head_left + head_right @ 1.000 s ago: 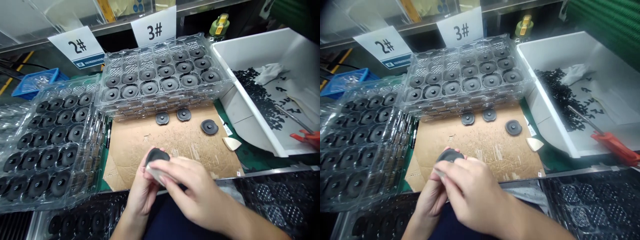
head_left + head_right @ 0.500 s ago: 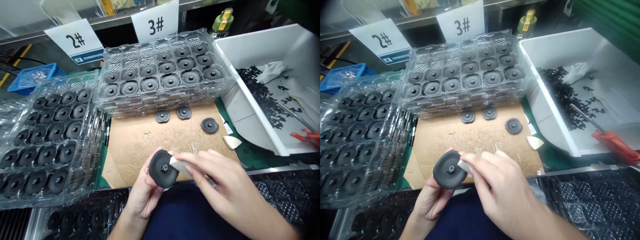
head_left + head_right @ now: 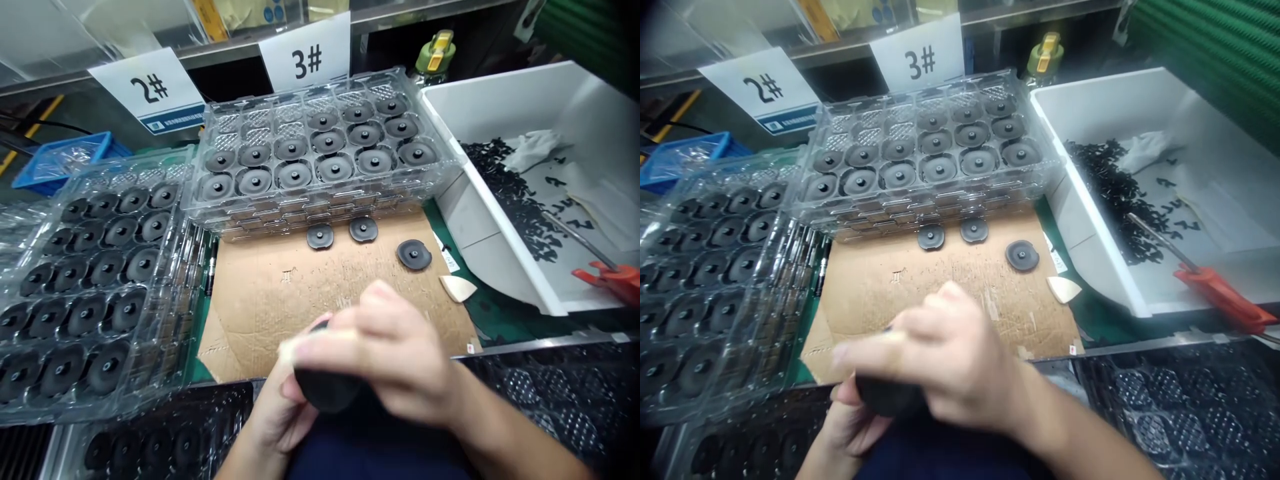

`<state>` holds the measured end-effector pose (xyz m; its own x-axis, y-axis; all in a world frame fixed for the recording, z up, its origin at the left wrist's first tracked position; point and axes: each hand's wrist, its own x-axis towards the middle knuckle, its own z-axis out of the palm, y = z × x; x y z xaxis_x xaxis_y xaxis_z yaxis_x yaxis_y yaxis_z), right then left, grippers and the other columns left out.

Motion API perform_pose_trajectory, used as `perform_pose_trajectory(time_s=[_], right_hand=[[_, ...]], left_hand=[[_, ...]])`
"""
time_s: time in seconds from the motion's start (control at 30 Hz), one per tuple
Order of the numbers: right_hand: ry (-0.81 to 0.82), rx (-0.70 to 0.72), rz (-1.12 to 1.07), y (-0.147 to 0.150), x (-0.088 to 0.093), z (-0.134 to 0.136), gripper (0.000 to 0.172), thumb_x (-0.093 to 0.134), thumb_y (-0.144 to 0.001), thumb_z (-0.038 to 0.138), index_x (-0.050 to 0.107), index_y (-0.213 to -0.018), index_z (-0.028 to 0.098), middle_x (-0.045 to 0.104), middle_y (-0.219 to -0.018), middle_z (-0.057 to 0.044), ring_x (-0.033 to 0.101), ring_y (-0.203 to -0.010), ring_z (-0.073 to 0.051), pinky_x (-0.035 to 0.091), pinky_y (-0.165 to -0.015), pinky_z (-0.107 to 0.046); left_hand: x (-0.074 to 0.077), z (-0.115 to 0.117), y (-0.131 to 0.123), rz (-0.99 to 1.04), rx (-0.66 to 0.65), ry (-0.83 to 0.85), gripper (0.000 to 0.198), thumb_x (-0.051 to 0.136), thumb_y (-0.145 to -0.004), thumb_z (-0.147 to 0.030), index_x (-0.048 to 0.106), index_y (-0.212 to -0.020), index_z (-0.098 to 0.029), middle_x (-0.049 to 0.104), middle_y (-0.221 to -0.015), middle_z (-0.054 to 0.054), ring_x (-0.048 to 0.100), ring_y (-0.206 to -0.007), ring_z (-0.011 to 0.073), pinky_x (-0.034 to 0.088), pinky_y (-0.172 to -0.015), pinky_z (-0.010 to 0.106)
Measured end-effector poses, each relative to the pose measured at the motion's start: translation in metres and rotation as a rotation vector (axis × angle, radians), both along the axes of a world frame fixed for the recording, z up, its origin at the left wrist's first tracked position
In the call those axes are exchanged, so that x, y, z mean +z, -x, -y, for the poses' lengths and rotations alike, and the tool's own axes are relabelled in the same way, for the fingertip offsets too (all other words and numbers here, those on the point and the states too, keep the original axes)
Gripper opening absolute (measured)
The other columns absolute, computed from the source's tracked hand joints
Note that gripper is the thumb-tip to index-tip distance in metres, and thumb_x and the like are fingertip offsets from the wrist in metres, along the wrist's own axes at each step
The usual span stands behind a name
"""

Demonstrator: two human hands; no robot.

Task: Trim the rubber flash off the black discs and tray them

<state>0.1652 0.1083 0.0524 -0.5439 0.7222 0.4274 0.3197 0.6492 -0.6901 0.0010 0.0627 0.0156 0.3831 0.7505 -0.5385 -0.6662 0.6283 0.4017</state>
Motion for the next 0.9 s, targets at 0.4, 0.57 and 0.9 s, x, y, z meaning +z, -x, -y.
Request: perform_pose_trajectory(time_s=[0.4, 0.57, 0.9], right_hand=[[0.383, -0.231, 0.206, -0.020, -0.114, 0.031, 0.028, 0.044, -0.087, 0.017, 0.062, -0.107, 0.027, 0.065, -0.077, 0.000, 0.058, -0.071, -0.016, 0.044, -0.067, -0.033], [0.291, -0.445, 0.041, -0.018, -0.045, 0.019, 0.032, 0.047, -0.088, 0.017, 0.054, -0.117, 0.029, 0.064, -0.099, 0.000, 0.057, -0.083, -0.014, 0.043, -0.073, -0.028], [0.010, -0.137, 0.238, 0.012, 0.001, 0.007, 0.030, 0.036, -0.092, 0.016, 0.061, -0.107, 0.022, 0.058, -0.068, 0.000, 0.044, -0.063, -0.013, 0.025, -0.061, -0.031]], left_hand=[[-0.008, -0.003, 0.006, 0.191, -0.026, -0.197, 0.055, 0.071, -0.061, -0.038, 0.058, -0.113, -0.026, 0.064, -0.115, 0.006, 0.061, -0.102, 0.0248, 0.045, -0.090, 0.031], [-0.009, -0.003, 0.002, 0.175, -0.056, -0.181, 0.055, 0.073, -0.061, -0.038, 0.059, -0.113, -0.025, 0.064, -0.114, 0.005, 0.059, -0.105, 0.0238, 0.043, -0.094, 0.031], [-0.018, 0.005, 0.002, 0.031, 0.042, -0.046, 0.050, 0.076, -0.056, -0.035, 0.064, -0.103, -0.023, 0.071, -0.082, 0.001, 0.064, -0.087, 0.0153, 0.051, -0.077, 0.020]])
